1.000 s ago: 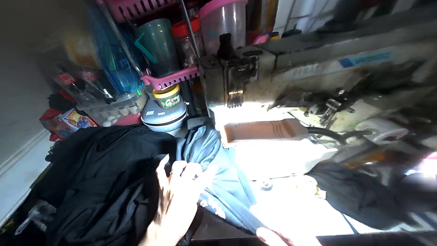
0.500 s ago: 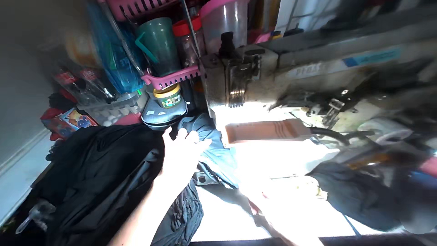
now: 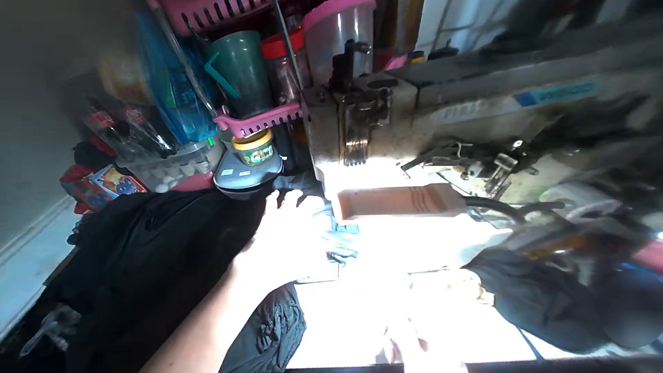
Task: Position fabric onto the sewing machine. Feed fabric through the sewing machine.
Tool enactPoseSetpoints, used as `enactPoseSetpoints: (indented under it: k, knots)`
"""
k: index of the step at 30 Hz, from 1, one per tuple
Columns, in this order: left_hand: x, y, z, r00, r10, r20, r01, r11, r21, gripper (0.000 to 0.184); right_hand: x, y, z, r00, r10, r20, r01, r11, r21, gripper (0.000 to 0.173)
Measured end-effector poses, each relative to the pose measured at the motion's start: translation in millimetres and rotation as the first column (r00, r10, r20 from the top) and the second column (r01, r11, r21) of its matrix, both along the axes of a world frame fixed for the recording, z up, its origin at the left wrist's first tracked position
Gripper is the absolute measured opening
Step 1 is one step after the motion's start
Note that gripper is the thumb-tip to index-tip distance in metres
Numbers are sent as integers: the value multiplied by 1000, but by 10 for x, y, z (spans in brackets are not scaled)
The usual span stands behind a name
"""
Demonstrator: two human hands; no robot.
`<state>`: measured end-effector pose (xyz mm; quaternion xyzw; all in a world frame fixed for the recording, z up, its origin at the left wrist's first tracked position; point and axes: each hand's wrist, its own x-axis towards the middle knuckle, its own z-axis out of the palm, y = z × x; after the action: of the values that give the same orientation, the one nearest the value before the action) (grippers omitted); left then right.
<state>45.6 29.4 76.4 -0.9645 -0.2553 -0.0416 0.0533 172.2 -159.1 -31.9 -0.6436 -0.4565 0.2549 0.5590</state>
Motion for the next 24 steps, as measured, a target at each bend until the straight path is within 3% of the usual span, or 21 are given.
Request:
enactPoseSetpoints:
  k: [1, 3, 5, 7, 9, 11, 13, 15, 18, 20, 22, 24]
  knots:
    - [88, 33, -21, 999, 34, -23, -34, 999, -3, 24, -40, -8, -40, 997, 54, -53, -52, 998, 36, 26]
    - [294, 227, -161, 988, 152, -8, -152, 988, -11, 19, -106, 15, 14, 992, 130, 0, -129, 990, -64, 26]
    - [562, 673, -616, 963, 234, 130, -243, 968, 56, 29, -131, 66, 54, 985, 163, 63, -147, 966, -212, 29]
    - [857, 956, -795, 913, 387, 127, -383, 922, -54, 37, -115, 87, -44, 985, 144, 98, -119, 967, -224, 30]
    - [869, 1078, -724, 869, 479, 126, -466, 876, -122, 37, -89, 81, -105, 986, 115, 122, -88, 975, -204, 30]
    - [645, 1163, -589, 827, 533, 179, -513, 846, -146, 26, -52, 16, -27, 974, 128, 189, -77, 963, -257, 30]
    - [371, 1158, -400, 808, 573, 138, -538, 812, -226, 28, 54, -106, 56, 941, 172, 290, -92, 958, -271, 34]
    - [71, 1043, -227, 849, 521, 93, -463, 816, -348, 30, 243, -183, -39, 911, 185, 368, -104, 968, -229, 35]
    - [-369, 582, -168, 870, 421, 256, -231, 808, -543, 31, 449, -165, -16, 878, 86, 472, -9, 987, -163, 41]
    - [-574, 175, -166, 803, 467, 370, -129, 742, -658, 29, 442, 56, 121, 723, -103, 683, 151, 988, -11, 36]
    - [-722, -230, -273, 693, 439, 572, 2, 792, -610, 26, 387, 370, 226, 544, -239, 805, 182, 969, 164, 34]
    - [-793, -504, -465, 611, 269, 745, 164, 877, -452, 31, 326, 673, 272, 467, -266, 843, 112, 964, 242, 30]
